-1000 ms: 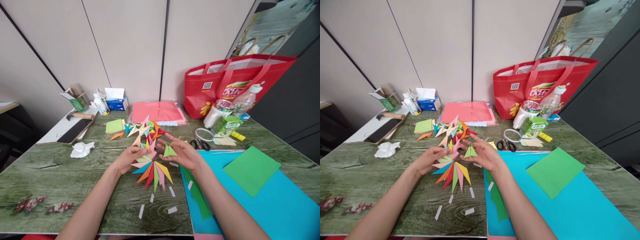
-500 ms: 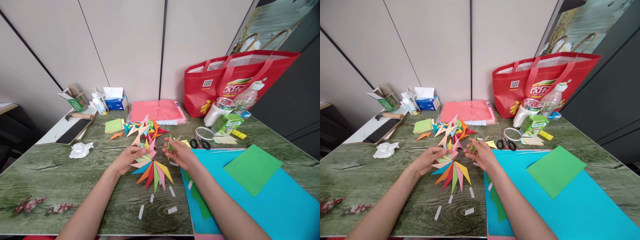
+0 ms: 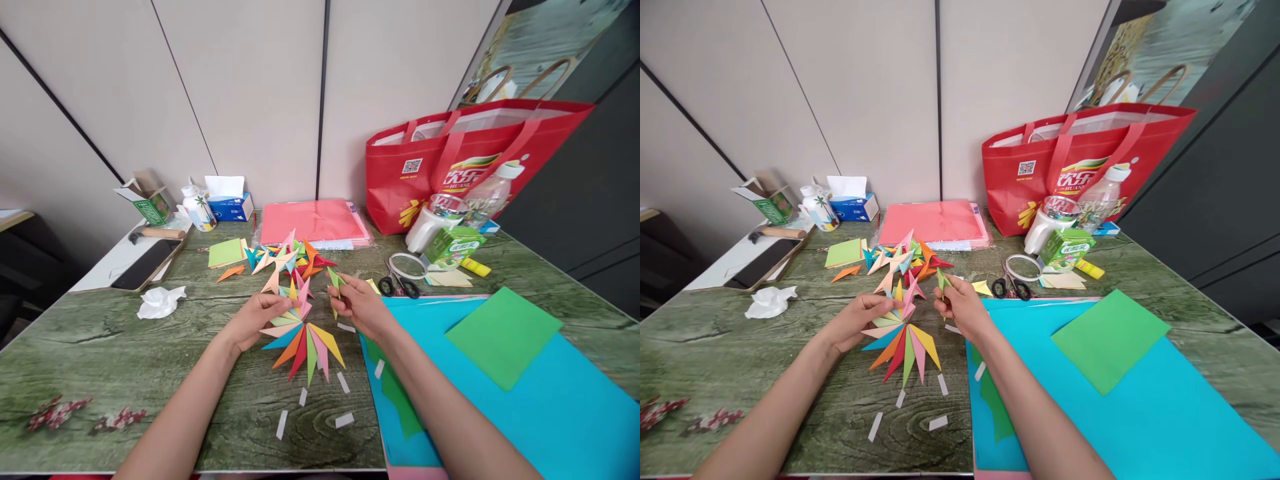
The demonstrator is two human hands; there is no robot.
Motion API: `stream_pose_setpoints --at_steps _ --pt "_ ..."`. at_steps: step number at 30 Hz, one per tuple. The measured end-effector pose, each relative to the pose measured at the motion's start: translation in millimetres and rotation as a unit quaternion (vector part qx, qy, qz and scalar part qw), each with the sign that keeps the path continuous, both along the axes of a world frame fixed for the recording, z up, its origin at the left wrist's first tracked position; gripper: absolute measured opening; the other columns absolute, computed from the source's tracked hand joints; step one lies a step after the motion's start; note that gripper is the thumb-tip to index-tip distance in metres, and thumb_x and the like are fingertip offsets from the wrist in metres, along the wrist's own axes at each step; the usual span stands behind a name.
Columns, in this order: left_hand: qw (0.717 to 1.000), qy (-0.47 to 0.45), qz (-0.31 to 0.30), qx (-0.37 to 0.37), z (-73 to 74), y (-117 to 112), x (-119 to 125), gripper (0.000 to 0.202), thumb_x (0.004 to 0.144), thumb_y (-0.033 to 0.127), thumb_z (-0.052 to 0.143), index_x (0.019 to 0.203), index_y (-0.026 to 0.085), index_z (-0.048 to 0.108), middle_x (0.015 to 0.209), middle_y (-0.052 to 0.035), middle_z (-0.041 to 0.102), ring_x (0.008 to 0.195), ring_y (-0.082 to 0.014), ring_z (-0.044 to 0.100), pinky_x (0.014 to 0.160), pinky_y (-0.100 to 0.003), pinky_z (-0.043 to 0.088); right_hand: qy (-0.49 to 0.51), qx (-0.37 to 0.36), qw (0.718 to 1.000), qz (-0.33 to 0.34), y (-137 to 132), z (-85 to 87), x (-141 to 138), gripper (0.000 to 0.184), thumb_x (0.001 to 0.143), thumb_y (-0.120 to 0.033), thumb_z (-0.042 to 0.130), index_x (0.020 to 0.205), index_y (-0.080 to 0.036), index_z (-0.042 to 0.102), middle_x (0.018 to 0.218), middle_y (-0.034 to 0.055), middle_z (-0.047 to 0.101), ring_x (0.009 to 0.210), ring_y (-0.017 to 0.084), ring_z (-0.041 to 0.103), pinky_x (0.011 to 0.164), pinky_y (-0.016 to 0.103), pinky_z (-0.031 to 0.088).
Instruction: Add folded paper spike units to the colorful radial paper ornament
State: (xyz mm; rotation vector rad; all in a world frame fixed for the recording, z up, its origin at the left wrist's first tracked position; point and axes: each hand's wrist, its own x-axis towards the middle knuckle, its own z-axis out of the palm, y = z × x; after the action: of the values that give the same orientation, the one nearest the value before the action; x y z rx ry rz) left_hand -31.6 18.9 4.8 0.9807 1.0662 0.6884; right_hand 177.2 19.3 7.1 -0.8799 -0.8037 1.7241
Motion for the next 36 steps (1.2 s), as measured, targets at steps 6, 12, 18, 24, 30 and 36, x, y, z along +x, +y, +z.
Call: stream_pose_setpoints --at_steps 6,12,18,24,30,36 --pt "1.000 0.006 0.001 0.007 0.5 -0.4 -0.5 0.044 0.059 0.043 0.072 0.087 0.009 0.070 0.053 -0.0024 0.058 0.042 -0.0066 0.042 0.040 -0.019 0.026 0.032 -0.038 0.998 0.037 0.3 2.2 0.9 0.025 0.061 -0.014 0.058 0.086 -0.017 0.053 0.060 -0.0066 0.041 0.044 0.002 0.029 0.034 0.011 0.013" --pt "1.000 0.015 0.014 -0.001 4.9 -1.3 1.6 0.042 0.058 0.042 0.073 0.086 0.010 0.070 0.058 -0.0029 0.060 0.046 -0.0067 0.045 0.042 -0.018 0.029 0.051 -0.054 0.995 0.061 0.0 3.4 2.0 0.012 0.071 -0.024 0.059 0.078 -0.015 0.059 0.062 -0.0032 0.044 0.047 0.004 0.035 0.034 0.012 0.023" --pt "1.000 0.011 0.017 -0.004 5.4 -1.3 1.7 0.040 0.058 0.041 0.074 0.085 0.011 0.071 0.064 -0.0041 0.064 0.049 -0.0081 0.049 0.045 -0.019 0.033 -0.021 0.008 0.999 0.036 -1.3 -6.5 1.7 0.018 0.064 -0.027 0.072 0.075 -0.015 0.065 0.067 -0.0006 0.057 0.062 0.008 0.052 0.056 0.017 0.044" --pt "1.000 0.019 0.010 0.005 2.6 -0.6 0.4 0.042 0.059 0.042 0.072 0.087 0.011 0.070 0.066 -0.0054 0.064 0.050 -0.0089 0.049 0.045 -0.019 0.032 -0.049 -0.001 0.997 0.051 -2.5 -7.8 2.3 0.027 0.057 -0.030 0.076 0.076 -0.015 0.064 0.071 0.0011 0.064 0.065 0.010 0.060 0.055 0.020 0.049" --pt "1.000 0.021 0.012 0.006 4.2 -0.7 1.2 0.041 0.059 0.042 0.073 0.086 0.010 0.070 0.061 -0.0037 0.062 0.049 -0.0081 0.047 0.044 -0.019 0.031 -0.040 0.014 0.998 0.055 -2.5 -8.6 2.2 0.025 0.058 -0.027 0.077 0.075 -0.015 0.064 0.064 -0.0003 0.062 0.060 0.009 0.059 0.052 0.016 0.048" --pt "1.000 0.020 0.007 0.012 3.3 -0.9 1.3 0.041 0.060 0.042 0.072 0.086 0.010 0.070 0.058 -0.0034 0.061 0.047 -0.0080 0.046 0.043 -0.019 0.030 -0.086 0.036 0.994 0.048 -4.3 -9.1 0.4 0.022 0.059 -0.031 0.075 0.067 -0.014 0.064 0.064 0.0014 0.064 0.055 0.008 0.057 0.051 0.017 0.047"
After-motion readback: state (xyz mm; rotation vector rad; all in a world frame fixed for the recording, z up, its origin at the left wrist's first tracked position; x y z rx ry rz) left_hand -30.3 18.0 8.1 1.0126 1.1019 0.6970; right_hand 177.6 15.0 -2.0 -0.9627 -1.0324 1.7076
